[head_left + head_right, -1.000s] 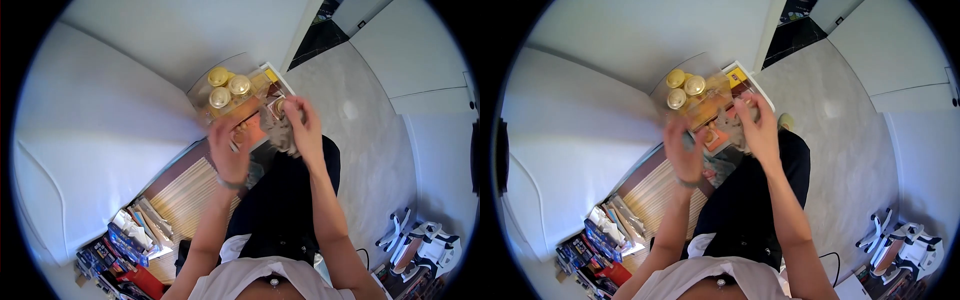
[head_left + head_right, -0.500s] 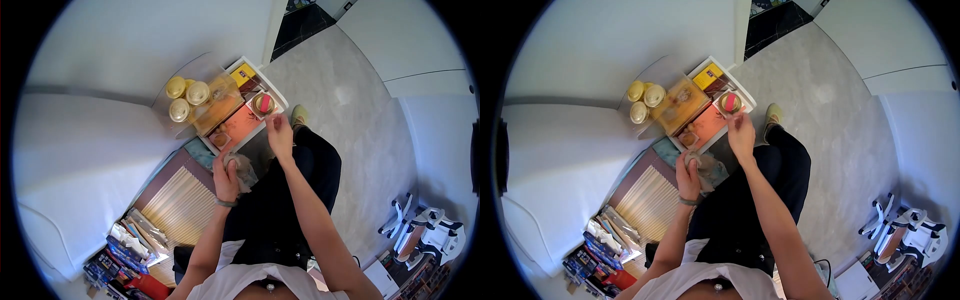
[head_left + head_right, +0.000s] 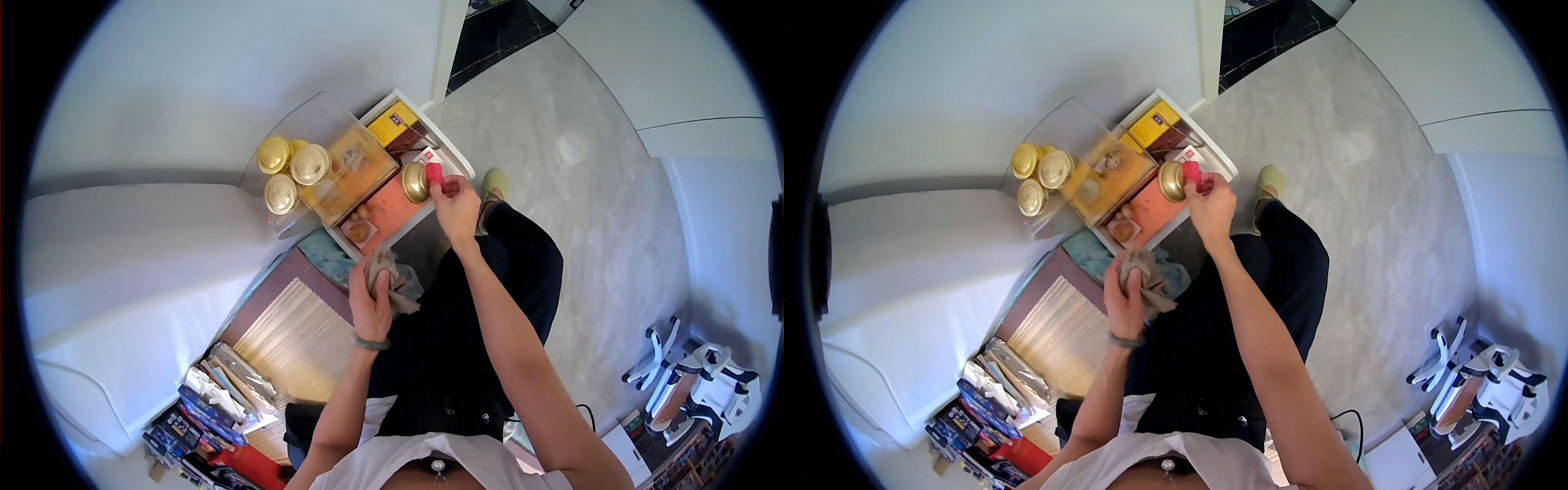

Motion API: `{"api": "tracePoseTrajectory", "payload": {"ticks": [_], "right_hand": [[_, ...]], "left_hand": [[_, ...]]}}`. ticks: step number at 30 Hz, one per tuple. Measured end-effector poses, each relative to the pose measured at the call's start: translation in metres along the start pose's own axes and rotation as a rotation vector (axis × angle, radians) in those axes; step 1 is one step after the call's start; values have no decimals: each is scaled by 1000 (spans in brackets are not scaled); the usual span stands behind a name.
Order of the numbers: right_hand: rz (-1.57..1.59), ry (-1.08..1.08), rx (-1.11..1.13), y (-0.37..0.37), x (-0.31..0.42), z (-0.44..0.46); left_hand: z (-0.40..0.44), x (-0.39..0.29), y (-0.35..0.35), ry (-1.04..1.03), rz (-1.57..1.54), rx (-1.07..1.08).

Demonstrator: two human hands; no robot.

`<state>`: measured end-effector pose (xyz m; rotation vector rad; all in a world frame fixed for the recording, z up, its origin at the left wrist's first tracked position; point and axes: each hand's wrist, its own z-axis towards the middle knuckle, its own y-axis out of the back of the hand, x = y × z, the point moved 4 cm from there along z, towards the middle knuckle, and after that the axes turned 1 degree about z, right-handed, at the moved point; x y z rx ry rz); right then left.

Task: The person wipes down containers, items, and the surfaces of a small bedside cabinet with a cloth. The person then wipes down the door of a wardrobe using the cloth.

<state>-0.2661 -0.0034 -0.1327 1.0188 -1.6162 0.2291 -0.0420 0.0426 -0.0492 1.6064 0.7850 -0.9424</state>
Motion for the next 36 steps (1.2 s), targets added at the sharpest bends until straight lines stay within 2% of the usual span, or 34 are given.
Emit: {"api": "tracePoseTrajectory", "payload": {"ticks": [4,6,9,12,16,21,23,24,26,27,28,29,30,32,34,35,36], "right_hand": [[-99,131,-57,-7,-1,9],[-209,351,-180,-3,17,5],[-147,368,-197,6,22,5],[-223,475,-156,6,24,9],[-379,496,-41,-13,8,12],[-399,477,-28,-9,15,7],[-215,392,-203,9,18,-3],[-220,392,-204,15,13,-10],[-110,35,134,19,-13,-30],[46,58,253,14,-31,-50],[201,80,370,8,-46,-71],[131,181,394,11,-37,-89],[63,284,418,13,-21,-102],[117,201,416,16,-22,-102],[214,78,373,23,-35,-80],[176,240,245,30,-26,-66],[357,62,228,35,-14,-53]], "left_hand": [[2,0,-4,-26,-32,22],[2,1,-2,-43,-18,32],[1,3,2,-24,-28,5],[3,8,3,-39,5,5],[8,11,-3,-45,5,31],[13,19,-12,-52,129,33],[18,27,-23,-91,126,101],[19,26,-26,-89,122,103],[19,29,-35,81,33,95],[19,29,-41,81,29,102],[17,35,-49,177,-68,108],[13,41,-57,275,-163,115],[10,43,-62,276,-165,122],[4,43,-79,201,-256,378],[6,42,-79,152,-176,414],[11,33,-75,-25,-96,410],[15,24,-69,-200,-17,401]]}}
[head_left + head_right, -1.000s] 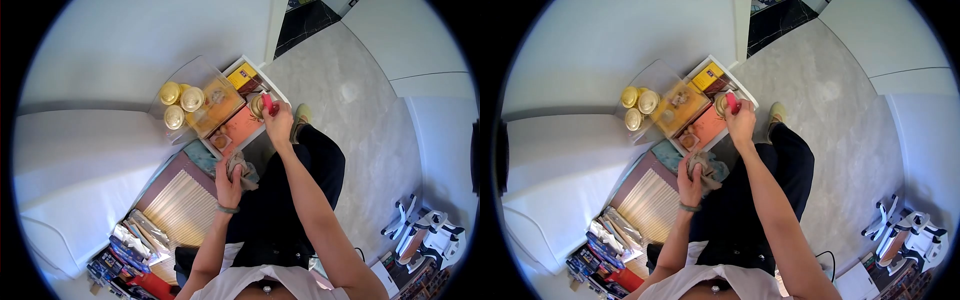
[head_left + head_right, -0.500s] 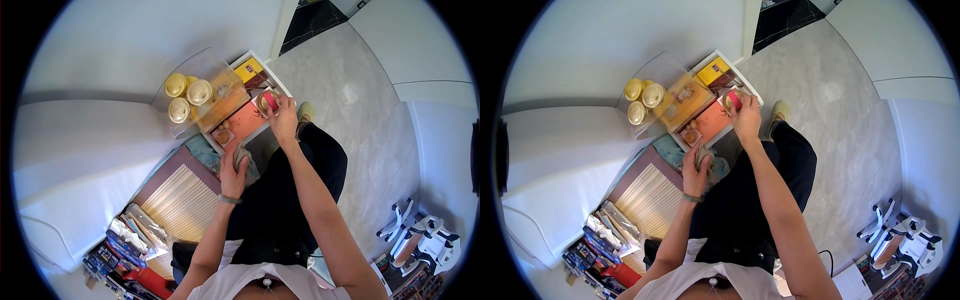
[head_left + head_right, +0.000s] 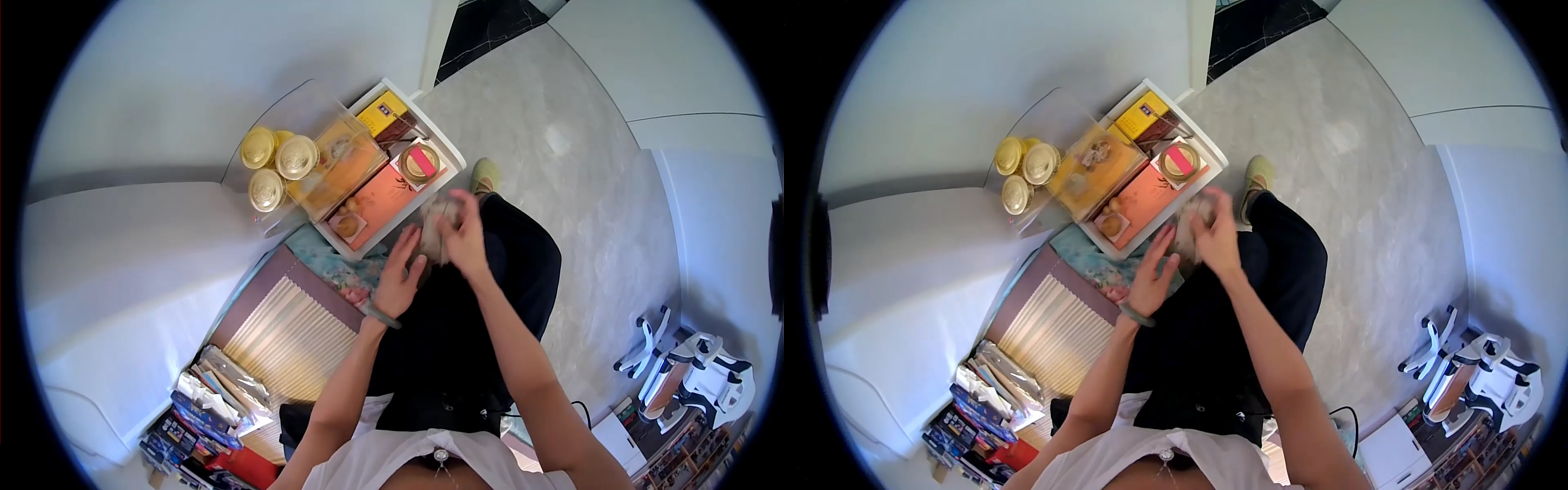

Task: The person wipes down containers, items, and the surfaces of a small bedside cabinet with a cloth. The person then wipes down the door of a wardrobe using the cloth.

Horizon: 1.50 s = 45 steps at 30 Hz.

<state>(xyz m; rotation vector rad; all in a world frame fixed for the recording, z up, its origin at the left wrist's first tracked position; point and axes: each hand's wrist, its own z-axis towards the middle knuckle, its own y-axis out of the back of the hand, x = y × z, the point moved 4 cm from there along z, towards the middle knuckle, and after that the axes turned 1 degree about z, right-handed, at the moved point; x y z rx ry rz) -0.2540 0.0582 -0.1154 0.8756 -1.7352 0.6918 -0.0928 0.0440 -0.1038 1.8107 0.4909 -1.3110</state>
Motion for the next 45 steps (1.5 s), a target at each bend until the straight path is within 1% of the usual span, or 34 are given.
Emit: {"api": "tracePoseTrajectory", "payload": {"ticks": [1,2,3,4,5,6,7,8,9,10,11,12,13,14,15,16,18,19,21,22,24,25,28,29,35,39,41,45], "right_hand": [[-106,84,-104,7,12,17],[-289,81,-158,17,20,39],[-212,171,-211,21,23,65],[-231,191,-179,15,58,81],[-177,281,-145,7,75,100],[-349,426,-148,-2,94,120],[-519,570,-151,-12,108,139],[-551,597,-126,-24,109,161],[-581,625,-101,-37,110,182],[-576,625,-100,-47,108,201],[-604,589,-23,-59,100,219],[-629,553,54,-69,92,235],[-623,555,55,-74,86,248],[-650,575,130,-82,79,259],[-677,592,206,-89,71,267],[-671,591,210,-91,63,275],[-906,594,410,-94,50,281],[-905,587,412,-90,45,283],[-905,674,456,-82,42,277],[-908,666,460,-75,40,272],[-781,646,477,-62,42,259],[-792,604,461,-54,41,253],[-792,620,474,-35,35,237],[-773,580,471,-28,34,230],[-736,506,438,4,31,196],[-746,539,431,24,24,178],[-711,473,401,34,18,168],[-705,466,362,45,15,149]], "left_hand": [[-2,1,10,78,15,-47],[-7,9,21,216,28,-129],[-13,17,33,353,42,-213],[-17,17,46,340,205,-305],[-21,18,60,323,369,-394],[-25,24,69,322,372,-397],[-28,29,78,295,678,-386],[-29,31,85,265,984,-368],[-28,35,90,264,989,-371],[-24,39,94,277,1041,-316],[-22,42,95,290,1092,-261],[-19,45,95,291,1097,-263],[-17,50,93,283,1166,-238],[-13,53,90,276,1235,-213],[-12,56,88,281,1240,-213],[-11,59,85,280,1268,-214],[-8,66,83,280,1298,-210],[-8,71,81,291,1292,-187],[-8,72,79,309,1280,-156],[-9,72,80,324,1260,-140],[-6,70,81,331,1238,-125],[-6,69,81,321,1239,-137],[-5,68,81,298,1243,-157],[-5,67,81,287,1252,-167],[-6,67,82,263,1203,-186],[-6,66,82,260,1215,-172],[-6,67,82,240,1255,-173],[-6,67,82,224,1237,-190]]}}
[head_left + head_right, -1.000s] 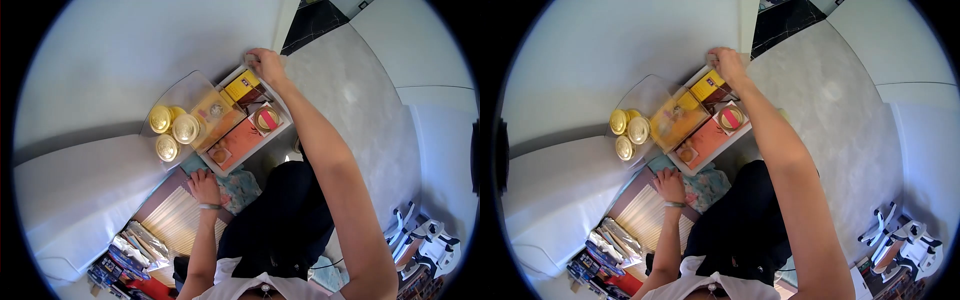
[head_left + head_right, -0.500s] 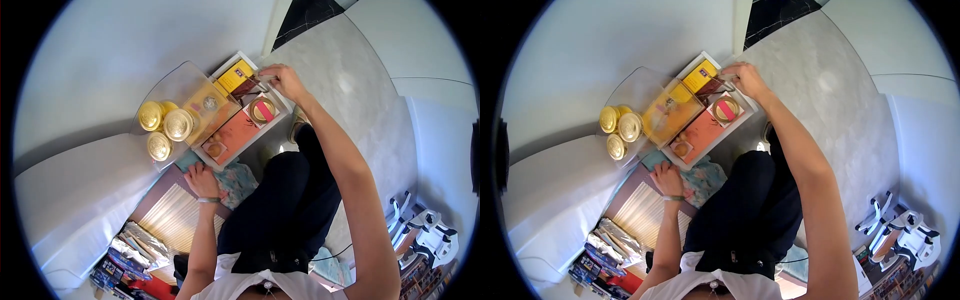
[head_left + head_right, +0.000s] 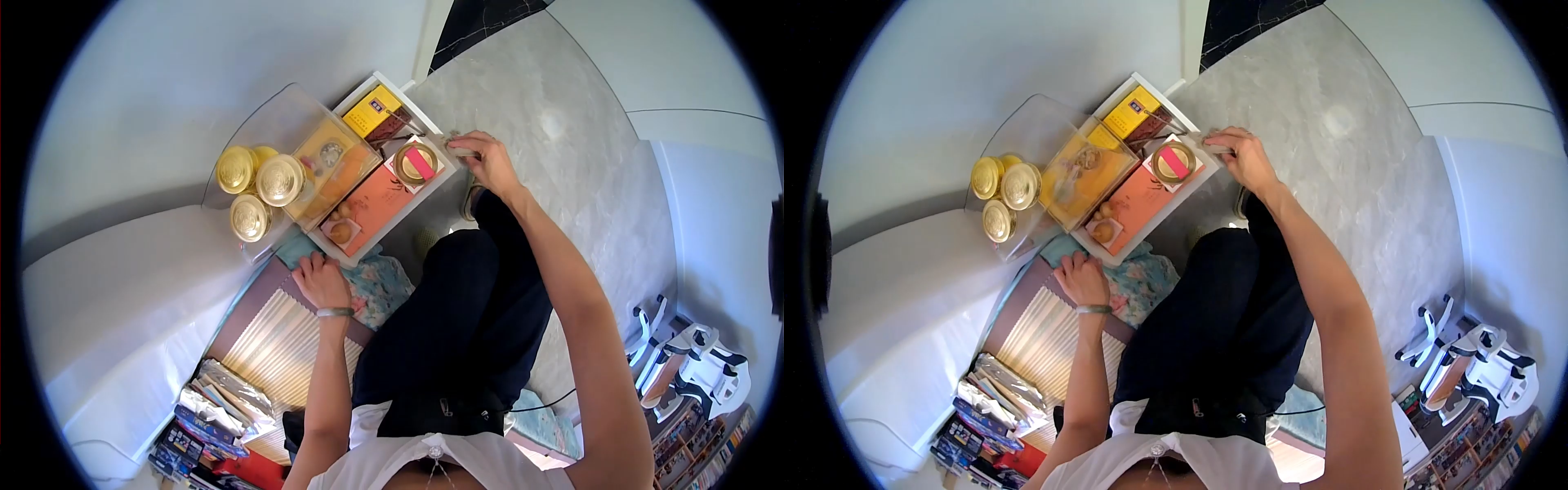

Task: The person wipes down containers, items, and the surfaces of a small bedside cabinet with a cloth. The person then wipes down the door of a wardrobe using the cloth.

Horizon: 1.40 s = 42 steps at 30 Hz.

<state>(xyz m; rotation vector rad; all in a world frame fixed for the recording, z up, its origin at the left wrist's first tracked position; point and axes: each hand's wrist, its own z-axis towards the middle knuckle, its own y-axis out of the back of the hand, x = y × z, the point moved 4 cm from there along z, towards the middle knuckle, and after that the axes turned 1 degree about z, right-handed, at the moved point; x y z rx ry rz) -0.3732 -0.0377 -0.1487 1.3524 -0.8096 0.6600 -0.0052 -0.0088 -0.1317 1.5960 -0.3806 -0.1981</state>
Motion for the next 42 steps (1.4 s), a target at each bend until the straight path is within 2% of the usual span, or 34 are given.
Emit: {"api": "tracePoseTrajectory", "payload": {"ticks": [4,9,12,14,17,19,21,23,26,30,32,33,35,37,39,42], "right_hand": [[-1,-56,-47,1,3,-19],[-82,-49,-73,-6,-28,-56],[-237,-105,41,-14,-40,-69],[-136,-288,-131,-4,-33,-72],[-2,-259,-220,3,3,-61],[-62,-251,-240,2,16,-54],[-136,-213,-428,1,19,-46],[-136,-192,-418,-10,13,-37],[-146,-219,-545,-31,5,-42],[-61,-311,-565,-37,-2,-55],[-282,-315,-237,-52,-26,-66],[-287,-318,-241,-55,-27,-73],[-192,-603,-278,-61,-29,-86],[-193,-589,-304,-61,-19,-79],[-154,-474,-423,-64,-13,-68],[-183,-430,-373,-97,-22,-66]], "left_hand": [[1,-2,2,12,-18,4],[-1,-4,3,11,1,9],[3,-1,-2,0,0,-7],[-3,1,-6,-4,-59,-26],[-3,0,-3,-10,-38,-34],[-1,1,-5,-14,-32,2],[-3,1,-3,-14,-37,0],[-4,2,-5,-10,-34,0],[-3,2,-6,-6,-34,-6],[-3,-1,-3,8,-11,29],[-3,0,-7,4,-5,40],[-2,0,-8,4,4,52],[-1,0,-7,-17,-6,9],[-5,2,-6,-24,-7,-17],[-3,1,-8,-21,3,38],[-3,1,-5,-27,-45,-11]]}}
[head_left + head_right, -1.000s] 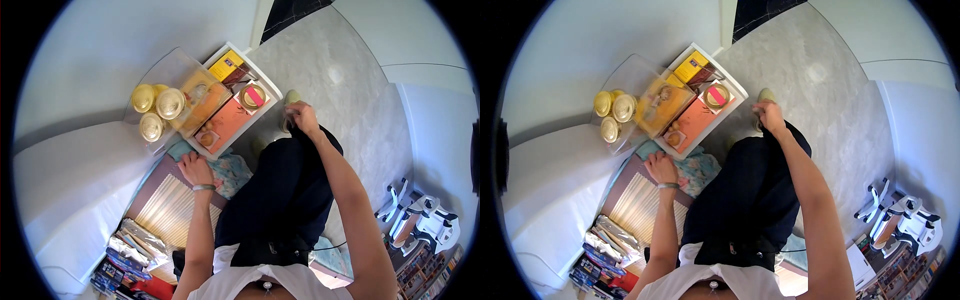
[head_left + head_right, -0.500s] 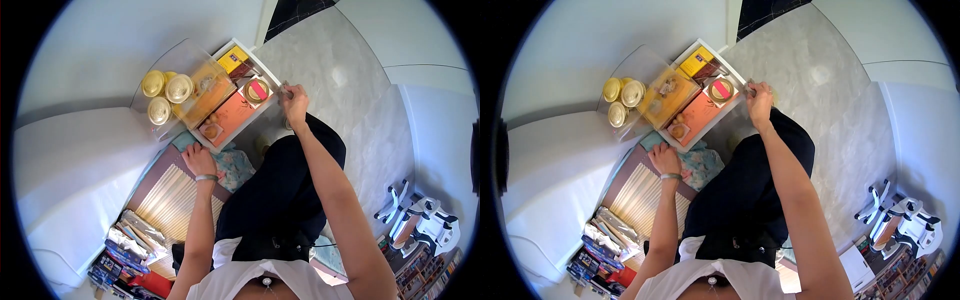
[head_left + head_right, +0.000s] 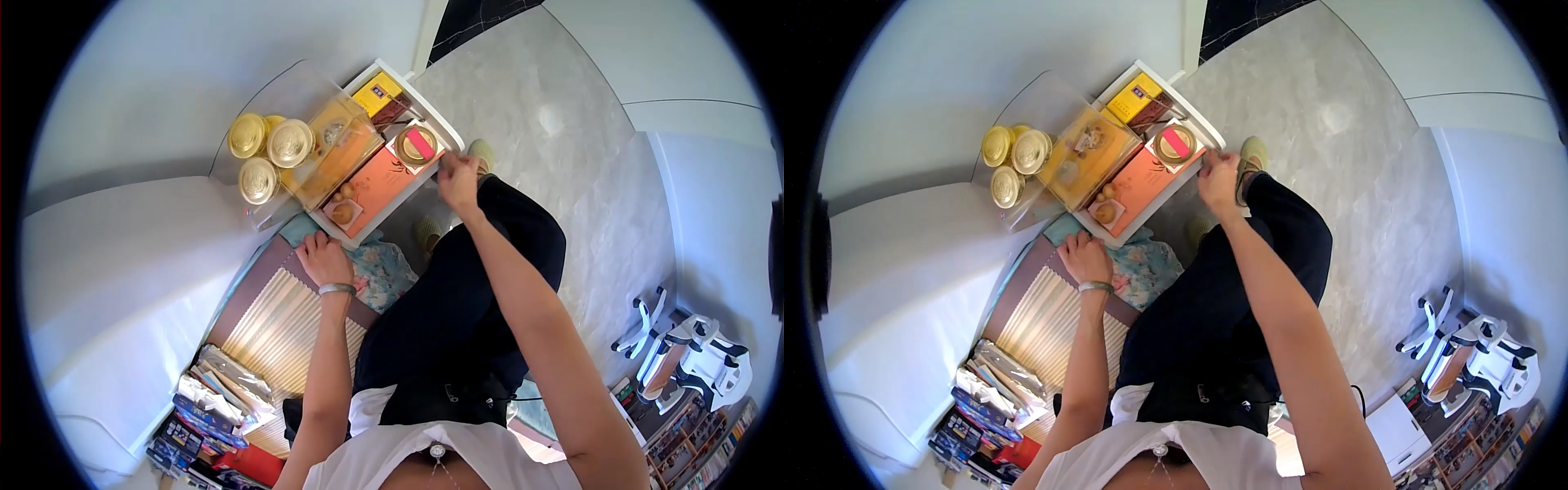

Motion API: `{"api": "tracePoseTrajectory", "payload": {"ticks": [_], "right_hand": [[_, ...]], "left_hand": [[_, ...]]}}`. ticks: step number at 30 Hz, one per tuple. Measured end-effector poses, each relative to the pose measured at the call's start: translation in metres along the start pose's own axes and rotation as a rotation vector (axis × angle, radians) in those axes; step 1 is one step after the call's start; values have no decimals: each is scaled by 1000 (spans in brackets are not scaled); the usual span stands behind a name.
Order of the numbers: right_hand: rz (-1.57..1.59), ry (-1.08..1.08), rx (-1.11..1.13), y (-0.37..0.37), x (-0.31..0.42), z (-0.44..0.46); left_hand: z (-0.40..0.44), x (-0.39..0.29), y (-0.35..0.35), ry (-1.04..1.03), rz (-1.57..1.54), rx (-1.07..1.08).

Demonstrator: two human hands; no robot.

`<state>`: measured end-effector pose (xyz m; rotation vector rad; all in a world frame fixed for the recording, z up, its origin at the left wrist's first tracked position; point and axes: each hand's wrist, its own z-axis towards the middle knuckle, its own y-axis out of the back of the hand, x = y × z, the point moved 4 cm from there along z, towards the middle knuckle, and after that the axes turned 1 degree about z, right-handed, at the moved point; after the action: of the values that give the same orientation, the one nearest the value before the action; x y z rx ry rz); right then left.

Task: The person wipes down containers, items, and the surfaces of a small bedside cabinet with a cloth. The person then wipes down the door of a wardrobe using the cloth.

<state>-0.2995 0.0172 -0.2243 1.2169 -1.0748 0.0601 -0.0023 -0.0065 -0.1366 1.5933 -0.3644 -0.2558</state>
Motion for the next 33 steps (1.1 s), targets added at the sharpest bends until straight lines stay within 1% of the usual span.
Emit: {"api": "tracePoseTrajectory", "payload": {"ticks": [1,2,6,9,11,13,16,18,20,22,23,25,26,28,31,33], "right_hand": [[-29,60,19,-15,-5,-5],[-4,89,-24,-21,-1,-10],[-58,71,31,-31,10,-29],[-55,17,88,-37,21,-43],[-80,115,191,-44,33,-54],[-65,86,198,-47,47,-69],[-17,47,253,-58,51,-81],[-13,69,288,-63,50,-86],[-10,90,318,-68,54,-91],[44,-31,382,-75,60,-103],[45,-33,388,-75,64,-107],[-36,99,276,-71,77,-113],[-32,100,279,-75,75,-116],[67,-36,387,-86,65,-120],[151,-3,376,-95,71,-131],[199,-32,401,-101,71,-137]], "left_hand": [[0,0,0,1,1,2],[0,1,1,-3,-19,25],[0,0,1,-14,-16,67],[1,1,-1,-18,-14,72],[1,2,0,-22,-35,69],[1,2,0,-25,-57,67],[0,2,-2,-23,-29,56],[1,2,0,-19,-40,99],[1,2,1,-28,-42,79],[1,1,2,-35,-44,60],[1,1,2,-35,-45,61],[0,2,2,-32,-40,67],[1,2,0,-32,-26,62],[1,2,-1,-31,-13,57],[1,2,-2,-32,-24,73],[2,1,0,-36,4,113]]}}
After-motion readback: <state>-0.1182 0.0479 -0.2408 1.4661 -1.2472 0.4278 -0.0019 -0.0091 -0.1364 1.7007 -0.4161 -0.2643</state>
